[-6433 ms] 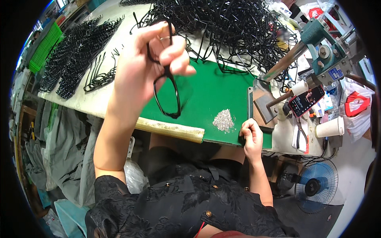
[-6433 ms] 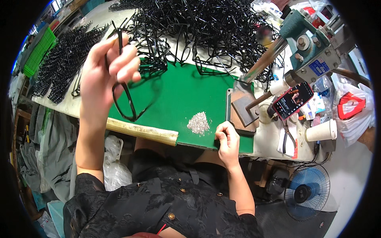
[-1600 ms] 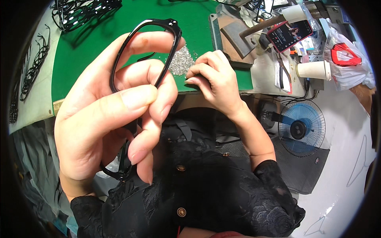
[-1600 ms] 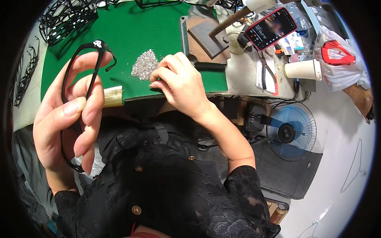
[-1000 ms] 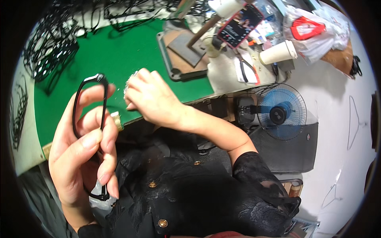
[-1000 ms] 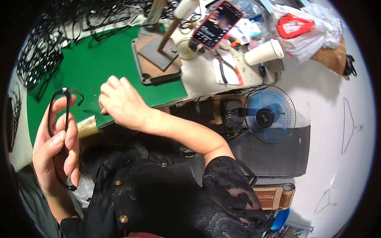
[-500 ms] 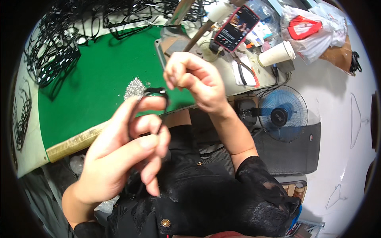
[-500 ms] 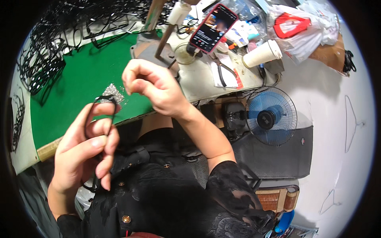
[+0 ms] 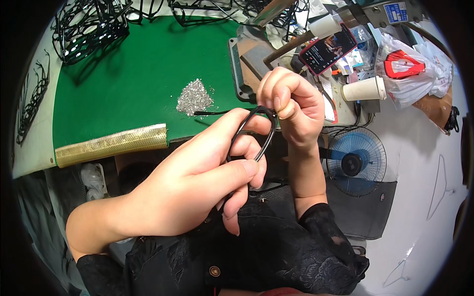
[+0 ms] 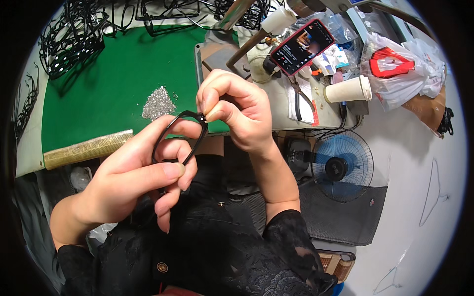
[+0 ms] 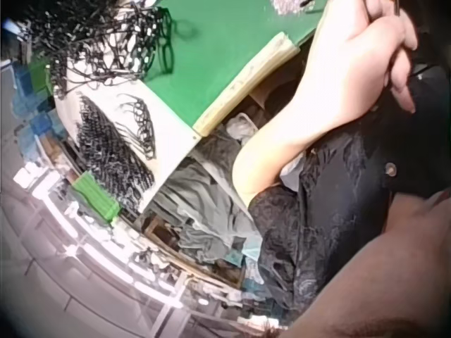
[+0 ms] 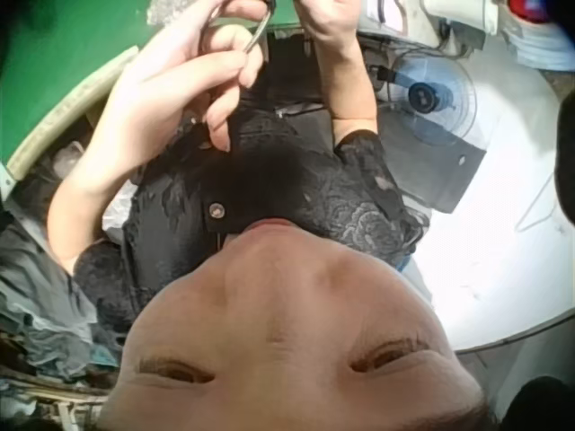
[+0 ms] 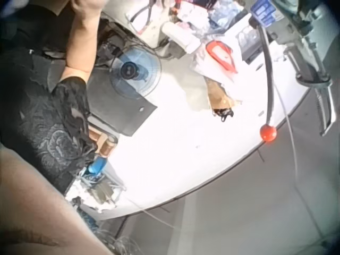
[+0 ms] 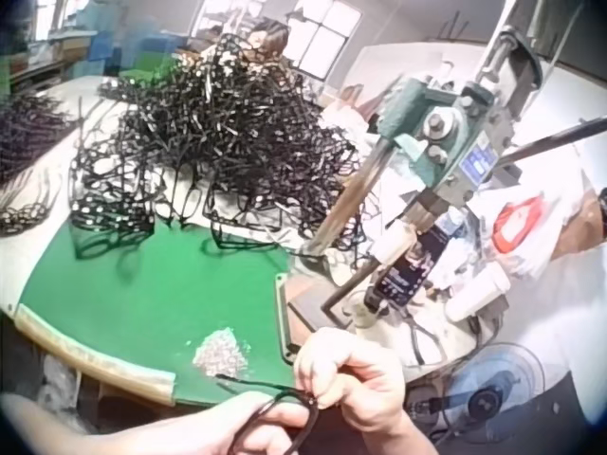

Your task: The person repeatedly picks up black eyeglass frames from a pile, inserts small metal screws into the hinge areas using fingers, and places the frames back on the table. The process is repeated for multiple frames throughout the clip.

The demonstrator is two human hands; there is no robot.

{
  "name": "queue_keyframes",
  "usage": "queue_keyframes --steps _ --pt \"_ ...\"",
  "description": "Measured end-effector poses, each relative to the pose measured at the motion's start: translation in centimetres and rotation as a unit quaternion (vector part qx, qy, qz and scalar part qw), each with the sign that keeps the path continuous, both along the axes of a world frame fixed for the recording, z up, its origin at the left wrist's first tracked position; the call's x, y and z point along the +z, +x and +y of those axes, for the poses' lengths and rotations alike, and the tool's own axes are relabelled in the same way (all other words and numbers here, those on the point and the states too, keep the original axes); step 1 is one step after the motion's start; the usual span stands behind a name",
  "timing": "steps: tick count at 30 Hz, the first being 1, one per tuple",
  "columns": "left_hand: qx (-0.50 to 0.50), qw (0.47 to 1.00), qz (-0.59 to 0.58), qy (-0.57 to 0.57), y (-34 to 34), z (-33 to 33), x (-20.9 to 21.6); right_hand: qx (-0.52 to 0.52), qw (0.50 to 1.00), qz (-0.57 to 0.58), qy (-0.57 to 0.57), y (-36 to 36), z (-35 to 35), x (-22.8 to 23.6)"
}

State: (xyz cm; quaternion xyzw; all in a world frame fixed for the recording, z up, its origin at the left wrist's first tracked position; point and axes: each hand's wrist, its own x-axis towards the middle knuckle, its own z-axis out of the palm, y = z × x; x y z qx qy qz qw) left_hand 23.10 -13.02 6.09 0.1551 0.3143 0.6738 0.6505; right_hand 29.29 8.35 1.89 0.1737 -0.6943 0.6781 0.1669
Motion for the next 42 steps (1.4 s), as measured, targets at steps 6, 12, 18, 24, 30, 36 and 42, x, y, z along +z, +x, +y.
queue_keyframes --steps 6,12,18,24,30,36,42 --pt "-0.005 1.0 0.003 -0.003 -0.1 -0.2 -0.2 -0.006 0.999 -0.002 0.039 -0.2 0.2 0.7" --pt "-0.006 1.0 0.013 0.002 -0.3 -0.3 -0.2 -0.004 0.998 -0.007 0.07 -0.4 0.4 1.3" --pt "-0.007 0.999 0.031 0.0 -0.3 -0.5 -0.4 -0.005 0.998 -0.033 0.055 -0.2 0.1 1.1" --pt "-0.002 0.999 0.032 -0.008 -0.3 -0.6 0.0 0.008 0.999 -0.022 0.029 -0.4 0.1 0.7" --pt "0.019 0.999 -0.008 0.025 -0.3 0.0 -0.2 -0.008 0.999 0.021 -0.043 -0.9 -0.2 0.0" --pt "0.036 0.999 0.022 0.033 -0.5 1.2 0.1 -0.045 0.993 0.037 -0.099 -0.9 -0.2 -0.5" --pt "0.113 0.983 0.142 0.037 -2.0 6.1 1.9 -0.189 0.963 0.076 -0.179 -0.9 1.2 -0.3"
